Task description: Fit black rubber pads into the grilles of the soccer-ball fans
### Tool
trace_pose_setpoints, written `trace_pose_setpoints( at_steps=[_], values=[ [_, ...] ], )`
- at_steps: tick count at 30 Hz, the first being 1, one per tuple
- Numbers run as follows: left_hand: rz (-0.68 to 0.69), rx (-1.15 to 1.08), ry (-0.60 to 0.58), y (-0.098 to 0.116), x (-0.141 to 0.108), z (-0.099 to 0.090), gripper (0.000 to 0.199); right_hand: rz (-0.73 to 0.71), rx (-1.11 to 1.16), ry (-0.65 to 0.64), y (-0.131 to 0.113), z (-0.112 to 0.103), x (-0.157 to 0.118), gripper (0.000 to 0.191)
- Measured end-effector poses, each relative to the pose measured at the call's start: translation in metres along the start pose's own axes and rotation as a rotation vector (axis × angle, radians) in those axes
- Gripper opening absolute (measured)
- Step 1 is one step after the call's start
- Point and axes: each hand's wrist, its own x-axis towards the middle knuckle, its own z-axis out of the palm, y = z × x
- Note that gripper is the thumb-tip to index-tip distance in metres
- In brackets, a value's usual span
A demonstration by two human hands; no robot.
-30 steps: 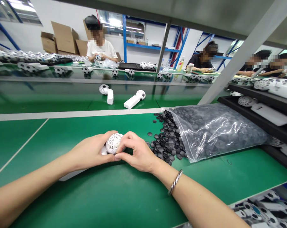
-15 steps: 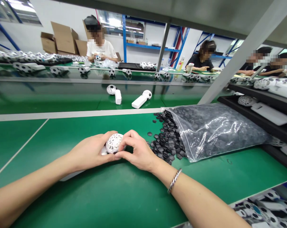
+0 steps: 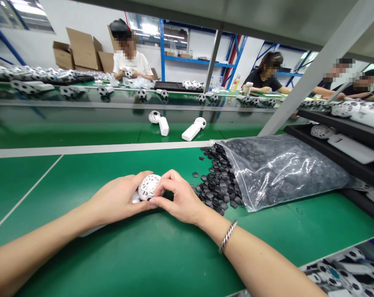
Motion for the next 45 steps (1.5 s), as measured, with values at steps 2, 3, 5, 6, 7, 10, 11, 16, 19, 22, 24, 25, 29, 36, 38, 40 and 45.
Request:
trace_pose_setpoints(
  at_steps=[2, 3, 5, 6, 7, 10, 11, 16, 19, 22, 24, 25, 29, 36, 38, 40, 45],
  values=[
    [0.004, -0.003, 0.0, 0.0002, -0.0001, -0.0001, 0.062, -0.004, -0.002, -0.005, -0.0006, -0.0002, -0.0008, 0.009],
    [0.005, -0.004, 0.001, 0.0003, -0.0003, 0.0, 0.061, -0.007, -0.003, -0.006, -0.0008, -0.0002, -0.0012, 0.009],
    [0.005, -0.006, 0.005, 0.0002, -0.0007, 0.0002, 0.062, -0.006, -0.001, -0.005, -0.0014, 0.0002, -0.0015, 0.009],
    [0.006, -0.007, 0.007, 0.0, -0.0008, 0.0005, 0.063, -0.002, 0.001, -0.002, -0.0017, 0.0005, -0.0015, 0.01],
    [0.004, -0.008, 0.009, -0.0002, -0.0009, 0.0007, 0.064, 0.002, 0.002, 0.0, -0.002, 0.0008, -0.0015, 0.01],
    [0.006, -0.012, 0.008, -0.0006, -0.0004, 0.0012, 0.064, 0.006, -0.004, 0.006, -0.0024, 0.0014, -0.001, 0.012],
    [0.006, -0.012, 0.006, -0.0006, -0.0001, 0.0012, 0.064, 0.005, -0.008, 0.008, -0.0023, 0.0014, -0.0009, 0.012],
    [0.006, -0.02, 0.0, 0.0001, 0.0006, -0.0002, 0.064, 0.009, -0.026, 0.023, -0.0004, 0.0014, -0.0009, 0.017],
    [0.006, -0.019, -0.002, 0.0004, -0.0002, -0.0009, 0.063, 0.009, -0.035, 0.041, 0.0001, 0.0011, -0.0005, 0.021],
    [0.007, -0.025, -0.004, 0.0005, -0.0007, -0.001, 0.061, 0.014, -0.039, 0.055, -0.0005, 0.0007, 0.0004, 0.025],
    [0.01, -0.032, -0.004, 0.0008, -0.0006, -0.001, 0.06, 0.017, -0.042, 0.061, -0.0009, 0.0006, 0.001, 0.028],
    [0.01, -0.033, -0.003, 0.001, -0.0004, -0.0011, 0.06, 0.018, -0.045, 0.065, -0.0009, 0.0007, 0.0013, 0.029],
    [0.011, -0.025, -0.003, 0.0021, 0.0, -0.0021, 0.058, 0.034, -0.051, 0.069, -0.0004, 0.0015, 0.0015, 0.031],
    [0.004, -0.013, -0.005, 0.002, -0.0003, -0.0015, 0.058, 0.108, -0.056, 0.028, -0.0013, 0.0012, 0.0009, 0.041],
    [0.008, -0.012, -0.005, 0.0013, -0.0003, -0.001, 0.057, 0.111, -0.053, 0.008, -0.0011, 0.0013, 0.0007, 0.044],
    [0.013, -0.012, -0.006, 0.0006, -0.0002, -0.0006, 0.056, 0.111, -0.043, -0.006, -0.0002, 0.0018, 0.0004, 0.047],
    [0.019, -0.019, -0.005, -0.0001, -0.0003, 0.0001, 0.057, 0.114, -0.004, -0.02, 0.0032, 0.0035, -0.0006, 0.054]
  ],
)
